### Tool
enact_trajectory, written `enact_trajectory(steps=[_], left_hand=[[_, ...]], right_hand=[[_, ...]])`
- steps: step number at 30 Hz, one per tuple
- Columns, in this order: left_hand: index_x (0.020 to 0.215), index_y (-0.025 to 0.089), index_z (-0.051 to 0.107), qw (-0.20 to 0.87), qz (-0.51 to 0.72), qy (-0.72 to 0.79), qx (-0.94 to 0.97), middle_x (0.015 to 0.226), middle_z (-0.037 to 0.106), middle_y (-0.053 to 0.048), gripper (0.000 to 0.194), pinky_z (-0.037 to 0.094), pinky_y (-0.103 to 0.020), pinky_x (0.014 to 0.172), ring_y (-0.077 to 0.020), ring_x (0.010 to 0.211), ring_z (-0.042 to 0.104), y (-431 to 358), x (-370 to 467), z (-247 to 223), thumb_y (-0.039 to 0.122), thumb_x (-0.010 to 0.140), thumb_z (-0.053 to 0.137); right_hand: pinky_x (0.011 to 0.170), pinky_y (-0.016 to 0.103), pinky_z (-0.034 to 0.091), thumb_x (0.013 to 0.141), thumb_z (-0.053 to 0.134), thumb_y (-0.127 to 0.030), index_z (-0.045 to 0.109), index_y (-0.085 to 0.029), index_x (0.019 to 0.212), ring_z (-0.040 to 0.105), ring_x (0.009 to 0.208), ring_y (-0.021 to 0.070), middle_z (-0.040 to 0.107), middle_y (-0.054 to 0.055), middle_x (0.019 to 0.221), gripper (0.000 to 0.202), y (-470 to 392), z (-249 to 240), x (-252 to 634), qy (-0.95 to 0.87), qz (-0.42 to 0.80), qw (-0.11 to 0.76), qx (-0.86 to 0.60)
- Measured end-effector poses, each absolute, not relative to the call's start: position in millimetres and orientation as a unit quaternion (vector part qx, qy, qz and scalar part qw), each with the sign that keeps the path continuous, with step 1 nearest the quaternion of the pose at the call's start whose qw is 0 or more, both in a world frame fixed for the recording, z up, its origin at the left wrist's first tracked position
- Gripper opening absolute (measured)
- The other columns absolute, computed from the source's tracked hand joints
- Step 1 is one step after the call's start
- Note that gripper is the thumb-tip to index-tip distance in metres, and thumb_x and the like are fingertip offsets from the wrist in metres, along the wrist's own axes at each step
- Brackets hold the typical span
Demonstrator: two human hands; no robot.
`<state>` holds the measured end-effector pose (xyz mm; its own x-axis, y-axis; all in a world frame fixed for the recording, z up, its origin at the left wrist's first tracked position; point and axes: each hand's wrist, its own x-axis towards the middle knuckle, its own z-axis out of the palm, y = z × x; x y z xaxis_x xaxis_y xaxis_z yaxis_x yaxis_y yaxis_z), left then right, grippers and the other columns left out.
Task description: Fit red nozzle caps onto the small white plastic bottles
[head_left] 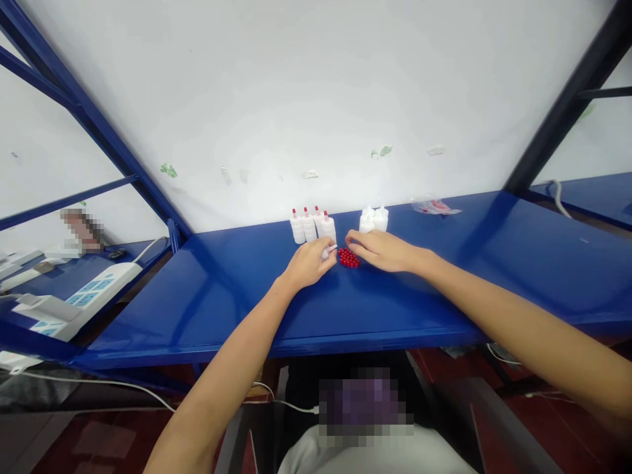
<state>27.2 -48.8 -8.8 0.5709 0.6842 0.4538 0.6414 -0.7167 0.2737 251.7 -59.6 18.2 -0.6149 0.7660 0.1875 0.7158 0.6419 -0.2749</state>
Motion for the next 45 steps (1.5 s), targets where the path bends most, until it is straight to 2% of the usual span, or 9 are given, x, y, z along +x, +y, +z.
enact_trajectory(steps=[3, 8, 13, 17, 22, 29, 35, 37, 45], left_hand=[[0.100, 0.018, 0.059, 0.046, 0.276, 0.352, 0.893, 0.088, 0.067, -0.005, 0.016, 0.043, -0.027, 0.069, -0.0173, 0.073, 0.060, -52, 31, -8, 0.030, 0.091, 0.052], [0.106, 0.018, 0.059, 0.054, 0.297, 0.338, 0.891, 0.090, 0.068, -0.004, 0.022, 0.045, -0.027, 0.072, -0.0167, 0.076, 0.060, -52, 31, -7, 0.033, 0.090, 0.055], [0.074, 0.018, 0.054, 0.012, 0.313, 0.370, 0.875, 0.073, 0.060, -0.004, 0.031, 0.041, -0.029, 0.067, -0.0158, 0.066, 0.052, -48, 26, -5, 0.037, 0.095, 0.042], [0.072, 0.019, 0.050, 0.046, 0.318, 0.373, 0.870, 0.067, 0.056, -0.003, 0.032, 0.039, -0.030, 0.065, -0.0160, 0.061, 0.051, -48, 22, -4, 0.026, 0.096, 0.029], [0.083, 0.019, 0.054, 0.048, 0.327, 0.410, 0.850, 0.067, 0.056, -0.002, 0.021, 0.040, -0.030, 0.064, -0.0165, 0.059, 0.051, -48, 20, -5, 0.019, 0.091, 0.034], [0.113, 0.019, 0.057, 0.035, 0.300, 0.354, 0.885, 0.106, 0.065, -0.008, 0.029, 0.047, -0.033, 0.084, -0.0209, 0.094, 0.062, -48, 24, -7, 0.030, 0.101, 0.033], [0.122, 0.020, 0.057, 0.061, 0.309, 0.299, 0.901, 0.107, 0.064, -0.008, 0.031, 0.049, -0.033, 0.088, -0.0196, 0.093, 0.062, -47, 29, -13, 0.035, 0.100, 0.042], [0.118, 0.018, 0.057, 0.058, 0.302, 0.285, 0.908, 0.104, 0.063, -0.009, 0.028, 0.049, -0.033, 0.086, -0.0201, 0.092, 0.061, -47, 29, -14, 0.034, 0.099, 0.046], [0.099, 0.015, 0.059, 0.014, 0.266, 0.287, 0.920, 0.091, 0.061, -0.007, 0.019, 0.047, -0.030, 0.078, -0.0185, 0.082, 0.057, -50, 32, -13, 0.024, 0.096, 0.043]], right_hand=[[0.061, 0.028, 0.032, 0.101, 0.033, -0.042, 0.050, -0.019, 0.100, 0.053, 0.065, 0.0173, 0.063, 0.005, 0.078, 0.028, -66, 18, 242, -0.907, 0.112, 0.191, -0.358], [0.063, 0.029, 0.032, 0.099, 0.032, -0.035, 0.050, -0.019, 0.086, 0.050, 0.064, 0.0165, 0.062, 0.005, 0.078, 0.027, -69, 19, 240, -0.900, 0.055, 0.248, -0.355], [0.063, 0.032, 0.030, 0.087, 0.037, -0.027, 0.058, -0.018, 0.077, 0.051, 0.068, 0.0202, 0.063, 0.009, 0.076, 0.024, -59, 36, 270, -0.811, -0.082, 0.320, -0.483], [0.058, 0.032, 0.026, 0.086, 0.039, -0.029, 0.061, -0.017, 0.069, 0.054, 0.066, 0.0225, 0.065, 0.011, 0.071, 0.030, -50, 45, 291, -0.757, -0.106, 0.231, -0.602], [0.064, 0.033, 0.035, 0.088, 0.042, -0.035, 0.069, -0.015, 0.080, 0.062, 0.076, 0.0272, 0.070, 0.016, 0.084, 0.034, -43, 38, 292, -0.755, -0.069, 0.108, -0.643], [0.064, 0.033, 0.038, 0.088, 0.045, -0.044, 0.070, -0.014, 0.086, 0.065, 0.079, 0.0286, 0.071, 0.015, 0.087, 0.039, -43, 35, 289, -0.735, -0.070, 0.091, -0.668], [0.066, 0.031, 0.035, 0.097, 0.038, -0.042, 0.062, -0.017, 0.093, 0.058, 0.072, 0.0200, 0.067, 0.007, 0.082, 0.035, -61, 35, 265, -0.848, -0.030, 0.250, -0.467], [0.066, 0.030, 0.036, 0.097, 0.042, -0.045, 0.058, -0.018, 0.098, 0.056, 0.073, 0.0185, 0.065, 0.007, 0.087, 0.031, -67, 28, 251, -0.891, 0.017, 0.242, -0.385], [0.063, 0.029, 0.032, 0.102, 0.030, -0.037, 0.042, -0.021, 0.078, 0.045, 0.064, 0.0151, 0.053, 0.002, 0.073, 0.031, -69, 18, 237, -0.910, 0.089, 0.232, -0.333]])
